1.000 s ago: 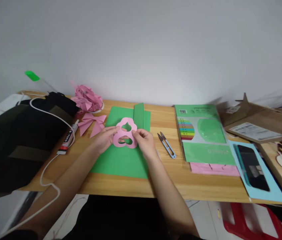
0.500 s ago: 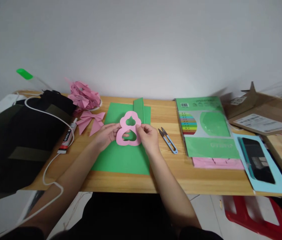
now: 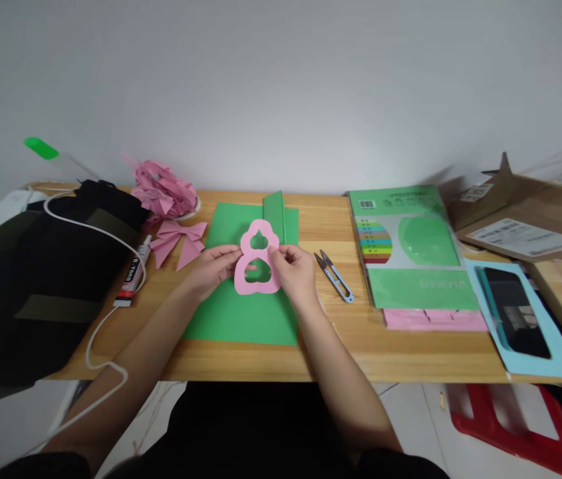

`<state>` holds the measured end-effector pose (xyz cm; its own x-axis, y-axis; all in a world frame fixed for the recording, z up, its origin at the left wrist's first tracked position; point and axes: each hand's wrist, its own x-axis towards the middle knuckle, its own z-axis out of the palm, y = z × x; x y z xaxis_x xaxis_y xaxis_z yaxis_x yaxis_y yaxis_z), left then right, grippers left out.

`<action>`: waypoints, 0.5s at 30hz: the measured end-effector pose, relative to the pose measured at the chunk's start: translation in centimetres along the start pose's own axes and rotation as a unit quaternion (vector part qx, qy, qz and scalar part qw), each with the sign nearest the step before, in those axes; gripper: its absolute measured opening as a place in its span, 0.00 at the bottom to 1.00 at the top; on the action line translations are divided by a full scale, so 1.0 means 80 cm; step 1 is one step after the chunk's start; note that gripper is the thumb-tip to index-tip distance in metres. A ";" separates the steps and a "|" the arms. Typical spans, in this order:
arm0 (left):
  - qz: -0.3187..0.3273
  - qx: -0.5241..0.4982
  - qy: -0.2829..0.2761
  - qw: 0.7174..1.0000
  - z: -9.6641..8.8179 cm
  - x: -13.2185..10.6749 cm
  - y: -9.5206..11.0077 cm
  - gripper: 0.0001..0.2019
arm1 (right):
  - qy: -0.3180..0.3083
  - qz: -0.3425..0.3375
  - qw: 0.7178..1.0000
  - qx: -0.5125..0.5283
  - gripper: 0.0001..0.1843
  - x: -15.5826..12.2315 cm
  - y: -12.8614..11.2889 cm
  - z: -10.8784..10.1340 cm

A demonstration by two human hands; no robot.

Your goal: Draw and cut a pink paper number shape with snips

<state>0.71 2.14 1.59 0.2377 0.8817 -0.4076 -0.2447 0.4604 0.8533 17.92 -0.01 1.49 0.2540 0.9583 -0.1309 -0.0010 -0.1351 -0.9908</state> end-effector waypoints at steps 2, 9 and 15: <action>-0.003 0.009 -0.007 1.000 0.002 -0.001 0.000 0.14 | -0.002 -0.002 1.000 -0.002 0.18 0.000 0.000 0.000; -0.005 0.035 -0.027 0.999 0.001 0.000 -0.002 0.14 | -0.009 -0.014 1.000 -0.013 0.18 -0.002 -0.001 0.001; -0.004 0.047 -0.037 0.998 0.000 -0.001 -0.003 0.13 | -0.012 -0.025 0.999 -0.031 0.18 -0.004 0.000 0.000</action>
<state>0.75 1.97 1.40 0.3086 0.8668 -0.3917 -0.1535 0.4518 0.8788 17.85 -0.29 1.56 0.2287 0.9700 -0.0827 0.0713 -0.1014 -0.9923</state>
